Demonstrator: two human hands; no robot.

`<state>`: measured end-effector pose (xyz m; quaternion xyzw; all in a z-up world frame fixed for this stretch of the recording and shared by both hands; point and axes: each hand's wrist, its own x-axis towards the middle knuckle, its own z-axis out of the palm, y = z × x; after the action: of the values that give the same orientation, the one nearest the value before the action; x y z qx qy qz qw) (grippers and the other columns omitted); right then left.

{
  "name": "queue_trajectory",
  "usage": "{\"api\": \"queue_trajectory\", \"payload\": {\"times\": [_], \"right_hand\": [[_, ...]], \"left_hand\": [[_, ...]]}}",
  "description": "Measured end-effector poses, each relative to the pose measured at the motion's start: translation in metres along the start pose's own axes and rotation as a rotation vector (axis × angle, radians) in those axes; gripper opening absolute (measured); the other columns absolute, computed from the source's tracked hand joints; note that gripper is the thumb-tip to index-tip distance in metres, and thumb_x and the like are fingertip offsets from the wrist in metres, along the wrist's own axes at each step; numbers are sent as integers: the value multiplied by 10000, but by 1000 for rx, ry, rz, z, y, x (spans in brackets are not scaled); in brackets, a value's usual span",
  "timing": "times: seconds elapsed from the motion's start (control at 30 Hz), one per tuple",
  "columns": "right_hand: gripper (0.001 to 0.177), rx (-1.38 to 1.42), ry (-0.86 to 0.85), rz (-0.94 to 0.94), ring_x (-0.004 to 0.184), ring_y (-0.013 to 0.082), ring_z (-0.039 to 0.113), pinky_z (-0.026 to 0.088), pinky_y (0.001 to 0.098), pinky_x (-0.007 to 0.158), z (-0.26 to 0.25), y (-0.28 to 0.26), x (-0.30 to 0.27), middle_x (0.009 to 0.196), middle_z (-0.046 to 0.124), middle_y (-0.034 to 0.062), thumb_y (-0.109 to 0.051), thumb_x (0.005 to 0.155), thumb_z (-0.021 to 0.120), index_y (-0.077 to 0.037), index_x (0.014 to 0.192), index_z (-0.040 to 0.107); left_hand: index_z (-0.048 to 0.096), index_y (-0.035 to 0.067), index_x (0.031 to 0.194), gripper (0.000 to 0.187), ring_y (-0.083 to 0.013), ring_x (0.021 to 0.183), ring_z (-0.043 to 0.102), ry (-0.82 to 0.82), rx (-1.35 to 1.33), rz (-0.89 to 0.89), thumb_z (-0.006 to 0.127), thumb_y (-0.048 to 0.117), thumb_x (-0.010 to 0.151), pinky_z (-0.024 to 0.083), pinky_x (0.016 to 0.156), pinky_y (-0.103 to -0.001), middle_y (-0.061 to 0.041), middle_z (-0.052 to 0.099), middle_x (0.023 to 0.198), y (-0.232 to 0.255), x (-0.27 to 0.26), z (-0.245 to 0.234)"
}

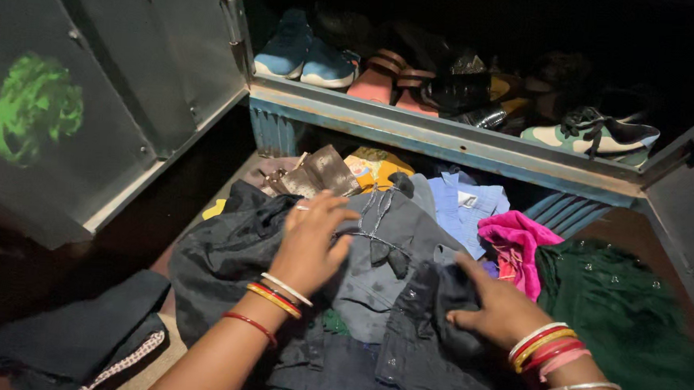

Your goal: The person sits on the floor in front of an open metal wardrobe and folds several garments by hand. They handle a pink top, a green top, and a dark jacket, folding each item and placing it back into the wardrobe.

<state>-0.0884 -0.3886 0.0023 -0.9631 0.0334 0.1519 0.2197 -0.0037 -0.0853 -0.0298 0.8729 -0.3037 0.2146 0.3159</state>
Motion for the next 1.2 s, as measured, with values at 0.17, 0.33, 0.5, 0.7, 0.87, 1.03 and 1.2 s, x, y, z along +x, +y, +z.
{"api": "queue_trajectory", "payload": {"times": [0.17,0.33,0.5,0.7,0.87,1.03,1.2], "right_hand": [[773,-34,178,-436,1118,260,673,513,355,986,-11,-45,-23,1255,740,83,-65,702,661,-228,1456,610],[602,485,102,-679,1168,220,706,522,376,1015,-29,-64,-46,1223,742,90,-39,816,587,-123,1411,590],[487,296,175,-307,1055,199,756,583,359,878,-43,-57,-46,1143,756,61,-285,865,670,-184,1341,674],[525,-3,-10,66,997,270,778,578,349,916,-41,-25,-45,1092,793,139,-507,894,700,-186,1306,646],[646,-109,-141,-232,1046,290,706,548,354,889,-13,-18,-33,1135,731,152,-435,757,865,-116,1281,661],[270,-20,-43,-375,845,243,733,554,358,766,-16,-16,-20,877,762,75,-261,797,759,-93,1008,753],[235,124,200,-468,799,203,671,555,323,726,-33,-13,-22,799,725,53,-188,781,789,-71,980,750]], "left_hand": [[678,94,1191,356,-295,1185,645,-329,-553,-1,726,315,916,486,1022,-379,-108,700,1212,47,2,-3],[731,95,1042,295,-336,965,690,-588,-551,-408,724,345,886,524,843,-401,-160,752,998,73,-16,-10],[766,132,993,212,-287,966,686,-498,-447,-223,734,247,818,528,863,-360,-117,708,985,67,-50,-16],[763,119,980,183,-271,967,683,-590,-488,-155,723,208,826,529,870,-342,-103,715,967,67,-56,-2],[778,103,1024,225,-207,920,685,-337,-566,-255,705,283,911,537,841,-329,-78,714,939,59,-42,0],[709,77,1135,335,-198,892,678,-242,-518,-310,752,265,861,552,820,-317,-85,671,1021,48,-38,2],[653,44,1208,450,-122,824,661,-341,-644,-497,789,277,847,543,771,-274,-70,715,981,42,-29,13]]}}
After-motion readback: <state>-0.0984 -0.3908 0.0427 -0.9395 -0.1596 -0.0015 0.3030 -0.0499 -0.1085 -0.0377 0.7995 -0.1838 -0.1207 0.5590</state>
